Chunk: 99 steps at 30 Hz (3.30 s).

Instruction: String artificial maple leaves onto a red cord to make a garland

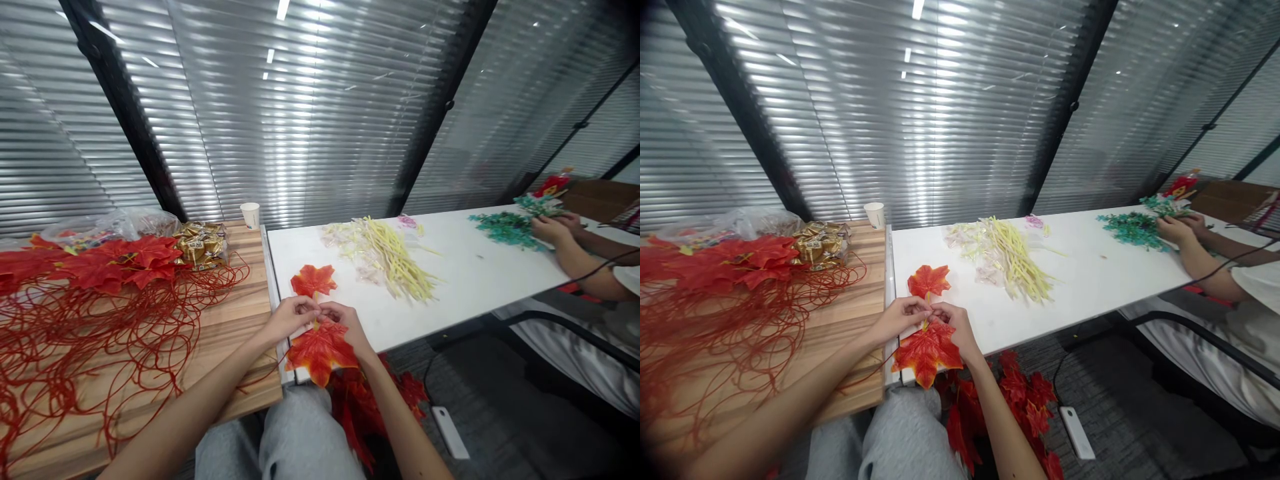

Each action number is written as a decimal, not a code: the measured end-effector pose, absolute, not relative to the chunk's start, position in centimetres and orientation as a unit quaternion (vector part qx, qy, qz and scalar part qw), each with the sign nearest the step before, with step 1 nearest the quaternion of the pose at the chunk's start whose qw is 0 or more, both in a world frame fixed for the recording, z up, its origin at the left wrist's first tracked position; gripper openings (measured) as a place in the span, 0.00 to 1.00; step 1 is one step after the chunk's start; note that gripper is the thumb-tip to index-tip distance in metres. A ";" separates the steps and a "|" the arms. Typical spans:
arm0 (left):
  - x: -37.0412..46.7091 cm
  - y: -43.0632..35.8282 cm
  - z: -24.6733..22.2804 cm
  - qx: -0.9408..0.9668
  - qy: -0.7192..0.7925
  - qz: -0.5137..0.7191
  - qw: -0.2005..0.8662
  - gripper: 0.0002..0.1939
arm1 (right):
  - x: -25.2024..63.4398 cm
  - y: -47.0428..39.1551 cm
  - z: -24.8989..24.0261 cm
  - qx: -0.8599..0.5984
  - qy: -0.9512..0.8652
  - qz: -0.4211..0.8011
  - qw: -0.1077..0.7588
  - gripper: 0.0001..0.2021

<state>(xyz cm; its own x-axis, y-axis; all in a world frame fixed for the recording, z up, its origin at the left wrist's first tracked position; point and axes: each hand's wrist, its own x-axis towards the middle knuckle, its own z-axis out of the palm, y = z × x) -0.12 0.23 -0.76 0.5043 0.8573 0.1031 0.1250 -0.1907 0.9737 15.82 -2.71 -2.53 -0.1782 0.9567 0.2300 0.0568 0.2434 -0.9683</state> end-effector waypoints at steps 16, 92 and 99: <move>-0.2 0.5 -1.3 0.700 0.360 0.339 0.516 0.09 | 16.0 -2.6 -2.9 -0.413 -0.627 0.446 0.487 0.12; -0.2 0.3 -1.2 0.734 0.366 0.320 0.475 0.10 | 16.0 -2.5 -3.0 -0.409 -0.633 0.442 0.486 0.11; -0.2 0.4 -1.3 0.736 0.375 0.319 0.464 0.10 | 16.0 -2.6 -2.8 -0.409 -0.628 0.448 0.487 0.11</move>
<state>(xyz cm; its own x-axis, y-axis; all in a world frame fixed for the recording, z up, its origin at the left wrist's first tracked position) -0.20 0.36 -1.25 0.5142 0.8490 0.1215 0.2566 -0.2875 0.9228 16.00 -2.56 -2.82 -0.1914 0.9504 0.2452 0.0778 0.2638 -0.9614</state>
